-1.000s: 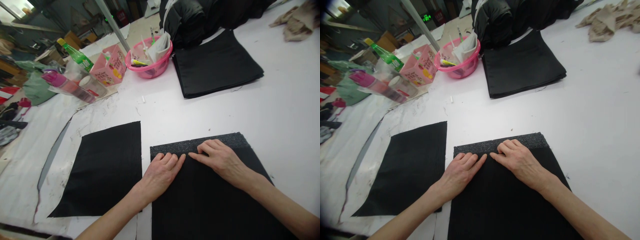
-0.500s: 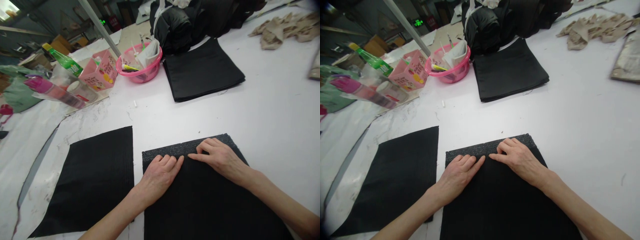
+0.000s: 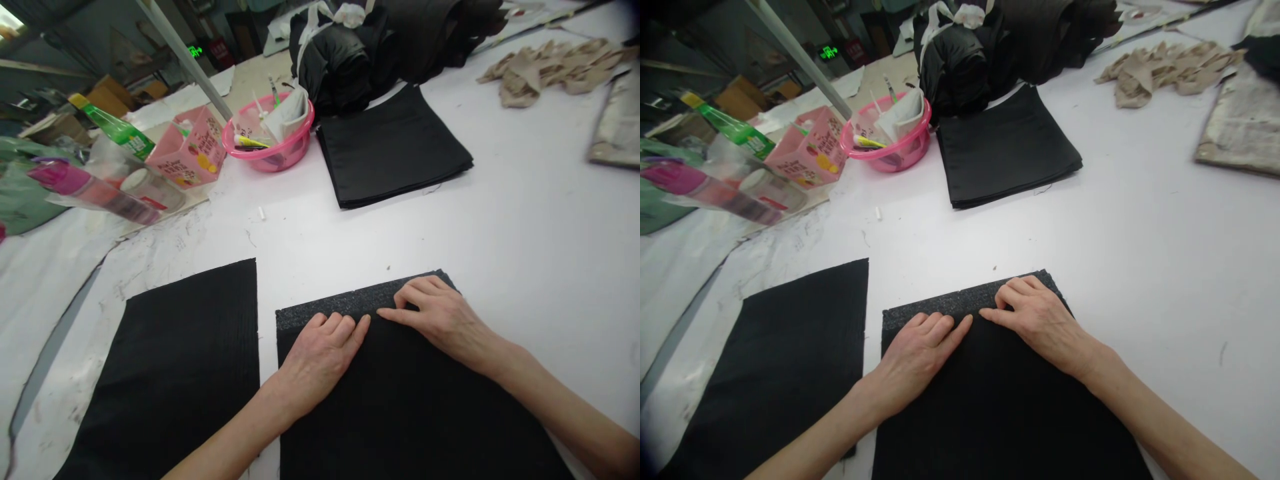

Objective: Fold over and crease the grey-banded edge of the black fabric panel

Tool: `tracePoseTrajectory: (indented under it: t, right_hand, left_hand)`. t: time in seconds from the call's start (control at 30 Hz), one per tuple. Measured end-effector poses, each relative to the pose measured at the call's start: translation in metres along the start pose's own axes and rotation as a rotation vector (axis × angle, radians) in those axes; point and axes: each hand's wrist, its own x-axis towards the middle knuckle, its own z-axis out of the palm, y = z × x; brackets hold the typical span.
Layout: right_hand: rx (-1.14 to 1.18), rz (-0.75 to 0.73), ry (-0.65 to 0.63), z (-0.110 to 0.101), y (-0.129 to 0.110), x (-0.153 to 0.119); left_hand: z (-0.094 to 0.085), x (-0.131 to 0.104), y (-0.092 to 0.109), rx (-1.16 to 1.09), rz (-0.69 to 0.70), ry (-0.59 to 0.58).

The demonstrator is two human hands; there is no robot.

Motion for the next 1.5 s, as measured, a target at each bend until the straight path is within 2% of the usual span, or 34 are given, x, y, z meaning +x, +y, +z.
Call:
tracePoseTrajectory:
  t: [0.17, 0.33, 0.7, 0.9, 1.2, 1.5]
  right_hand:
    - [0.039, 0.022, 0.003, -0.007, 0.008, -0.008]
    - [0.034, 0.024, -0.001, -0.009, 0.010, -0.013]
    - [-0.017, 0.031, -0.009, -0.012, 0.008, -0.016]
    - [-0.029, 0.043, 0.006, -0.017, 0.017, -0.025]
    - [-0.052, 0.048, -0.013, -0.025, 0.024, -0.034]
    - [-0.093, 0.056, -0.021, -0.030, 0.023, -0.038]
  left_hand:
    - [0.002, 0.002, 0.000, -0.053, 0.022, 0.032]
    - [0.000, 0.005, 0.000, -0.084, 0.031, 0.012]
    - [-0.004, 0.017, 0.005, -0.034, 0.054, 0.031]
    - [-0.009, 0.029, 0.010, -0.019, 0.066, 0.010]
    - [-0.006, 0.039, 0.014, -0.039, 0.087, 0.039]
    - [-0.009, 0.049, 0.020, -0.013, 0.073, 0.039]
